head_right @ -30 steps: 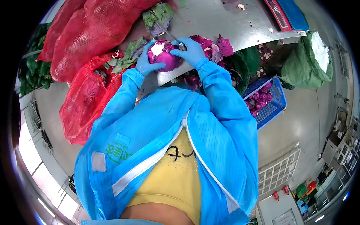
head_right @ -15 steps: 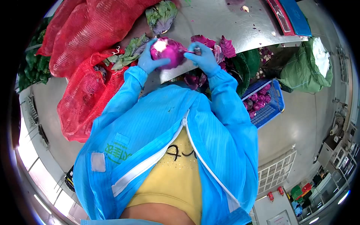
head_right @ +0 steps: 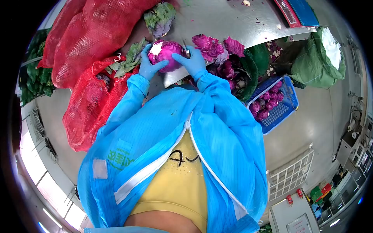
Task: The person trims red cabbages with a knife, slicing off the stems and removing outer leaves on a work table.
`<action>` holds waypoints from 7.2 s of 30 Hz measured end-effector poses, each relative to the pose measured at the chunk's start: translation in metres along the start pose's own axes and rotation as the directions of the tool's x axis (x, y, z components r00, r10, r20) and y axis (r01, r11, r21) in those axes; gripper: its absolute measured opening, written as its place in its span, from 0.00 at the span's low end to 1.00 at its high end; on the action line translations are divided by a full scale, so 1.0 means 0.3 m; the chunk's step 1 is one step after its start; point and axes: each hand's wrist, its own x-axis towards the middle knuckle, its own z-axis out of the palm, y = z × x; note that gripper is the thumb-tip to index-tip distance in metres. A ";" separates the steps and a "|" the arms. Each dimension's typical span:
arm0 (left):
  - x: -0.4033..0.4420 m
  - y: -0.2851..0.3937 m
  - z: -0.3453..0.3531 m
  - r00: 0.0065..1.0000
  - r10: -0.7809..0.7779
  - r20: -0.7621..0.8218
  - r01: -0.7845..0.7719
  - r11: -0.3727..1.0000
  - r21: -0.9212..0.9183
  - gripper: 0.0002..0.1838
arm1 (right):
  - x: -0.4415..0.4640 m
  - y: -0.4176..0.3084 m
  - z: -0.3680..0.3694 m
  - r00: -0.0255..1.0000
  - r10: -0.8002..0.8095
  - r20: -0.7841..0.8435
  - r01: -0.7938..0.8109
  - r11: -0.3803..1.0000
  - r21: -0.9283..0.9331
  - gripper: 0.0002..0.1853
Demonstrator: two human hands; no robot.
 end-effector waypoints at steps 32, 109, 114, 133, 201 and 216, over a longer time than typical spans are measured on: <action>-0.086 -0.033 0.063 0.973 -0.076 0.220 0.168 0.881 -0.442 0.55 | 0.062 0.131 -0.213 0.757 -0.201 -0.621 0.109 0.977 -0.184 0.14; 0.027 0.055 0.035 0.914 -0.216 0.342 0.282 0.946 -0.157 0.47 | -0.002 0.010 -0.126 0.840 -0.516 0.169 0.541 0.765 -0.349 0.28; 0.028 0.068 0.063 0.939 -0.093 0.330 0.136 0.985 -0.109 0.51 | -0.011 0.032 -0.113 0.693 -0.712 0.111 0.634 0.529 -0.564 0.18; 0.060 0.105 0.098 0.930 -0.038 0.365 -0.084 0.946 0.313 0.61 | 0.148 -0.077 -0.236 0.912 -0.380 0.152 0.405 0.890 -0.209 0.35; -0.094 0.009 0.085 0.789 -0.236 0.567 0.612 0.221 -0.759 0.42 | -0.069 0.034 -0.190 0.953 0.203 -0.224 -0.021 0.784 0.621 0.18; -0.097 -0.005 0.058 0.846 -0.197 0.495 0.525 0.464 -0.713 0.48 | 0.001 0.176 -0.186 0.889 0.267 -0.372 -0.110 0.913 0.393 0.15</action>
